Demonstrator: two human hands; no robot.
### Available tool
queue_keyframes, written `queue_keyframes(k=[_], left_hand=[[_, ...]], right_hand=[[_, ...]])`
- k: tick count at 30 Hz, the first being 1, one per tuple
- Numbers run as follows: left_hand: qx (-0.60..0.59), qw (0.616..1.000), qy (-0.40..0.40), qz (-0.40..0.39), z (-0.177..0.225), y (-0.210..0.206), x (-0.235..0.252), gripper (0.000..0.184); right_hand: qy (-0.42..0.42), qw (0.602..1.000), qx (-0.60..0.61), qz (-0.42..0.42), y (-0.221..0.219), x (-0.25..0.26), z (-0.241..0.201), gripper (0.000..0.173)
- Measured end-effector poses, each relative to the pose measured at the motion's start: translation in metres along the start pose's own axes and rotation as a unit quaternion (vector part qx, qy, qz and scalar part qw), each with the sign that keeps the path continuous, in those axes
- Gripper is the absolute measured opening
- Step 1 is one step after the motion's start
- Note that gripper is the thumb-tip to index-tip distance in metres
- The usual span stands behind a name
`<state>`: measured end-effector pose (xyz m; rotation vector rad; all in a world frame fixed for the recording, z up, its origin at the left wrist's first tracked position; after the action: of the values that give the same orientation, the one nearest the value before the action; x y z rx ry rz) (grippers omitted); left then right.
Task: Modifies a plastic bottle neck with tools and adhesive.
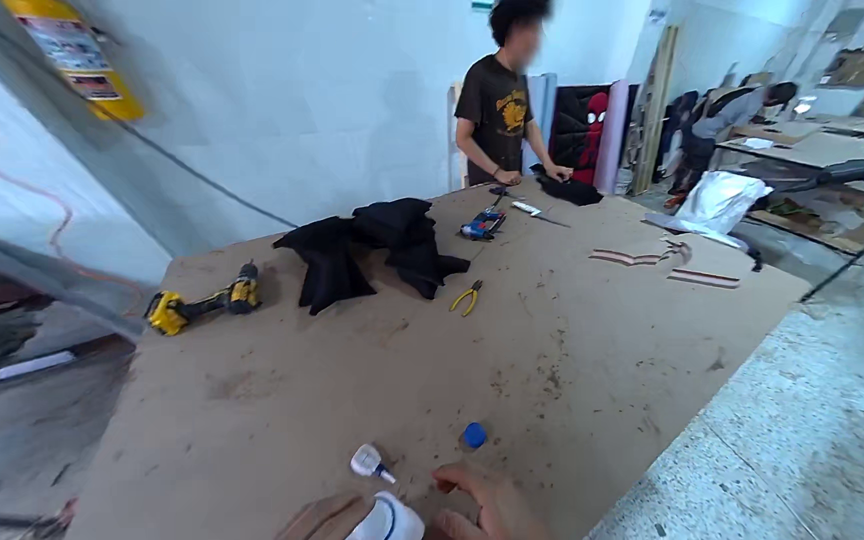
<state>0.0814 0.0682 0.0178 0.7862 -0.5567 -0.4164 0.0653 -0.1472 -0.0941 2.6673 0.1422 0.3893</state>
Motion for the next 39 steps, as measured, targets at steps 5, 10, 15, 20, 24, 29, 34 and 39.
queue_keyframes(k=[5, 10, 15, 20, 24, 29, 34, 39], left_hand=[[0.060, 0.994, -0.034, 0.086, 0.005, -0.001, -0.004, 0.028], [-0.034, 0.978, 0.043, 0.203, -0.010, 0.030, -0.020, 0.041], [-0.033, 0.951, 0.161, 0.263, -0.081, 0.045, -0.079, 0.035], [-0.026, 0.909, 0.325, 0.259, -0.144, 0.009, -0.142, 0.042], [-0.106, 0.878, 0.376, 0.275, -0.170, -0.020, -0.163, 0.034], [-0.153, 0.886, 0.330, 0.288, -0.174, -0.042, -0.166, 0.035], [0.028, 0.912, 0.290, 0.288, -0.157, -0.042, -0.181, 0.036], [-0.132, 0.929, 0.189, 0.289, -0.088, -0.041, -0.166, 0.071]], right_hand=[[0.014, 1.000, 0.016, -0.003, -0.008, -0.008, 0.009, 0.045], [-0.014, 1.000, 0.014, -0.007, -0.006, -0.015, 0.023, 0.045], [-0.028, 1.000, -0.011, -0.005, -0.004, -0.009, 0.031, 0.043], [-0.062, 0.997, -0.023, -0.035, -0.014, 0.005, 0.034, 0.041], [-0.072, 0.988, -0.086, -0.102, -0.029, 0.041, 0.033, 0.035], [-0.105, 0.948, -0.214, -0.212, -0.082, 0.125, 0.040, 0.047], [-0.119, 0.874, -0.352, -0.313, -0.136, 0.155, 0.035, 0.057], [-0.094, 0.861, -0.364, -0.342, -0.148, 0.151, 0.043, 0.027]])
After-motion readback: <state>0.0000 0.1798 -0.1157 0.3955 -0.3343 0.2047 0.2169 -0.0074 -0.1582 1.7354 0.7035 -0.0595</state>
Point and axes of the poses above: each hand's wrist, its own x-axis towards the middle knuckle, its own y-axis out of the back of the hand, z = x × y, the point moved 8 cm from there along x, towards the middle knuckle, and after that the axes turned 6 degrees about z, right-handed, at the moved point
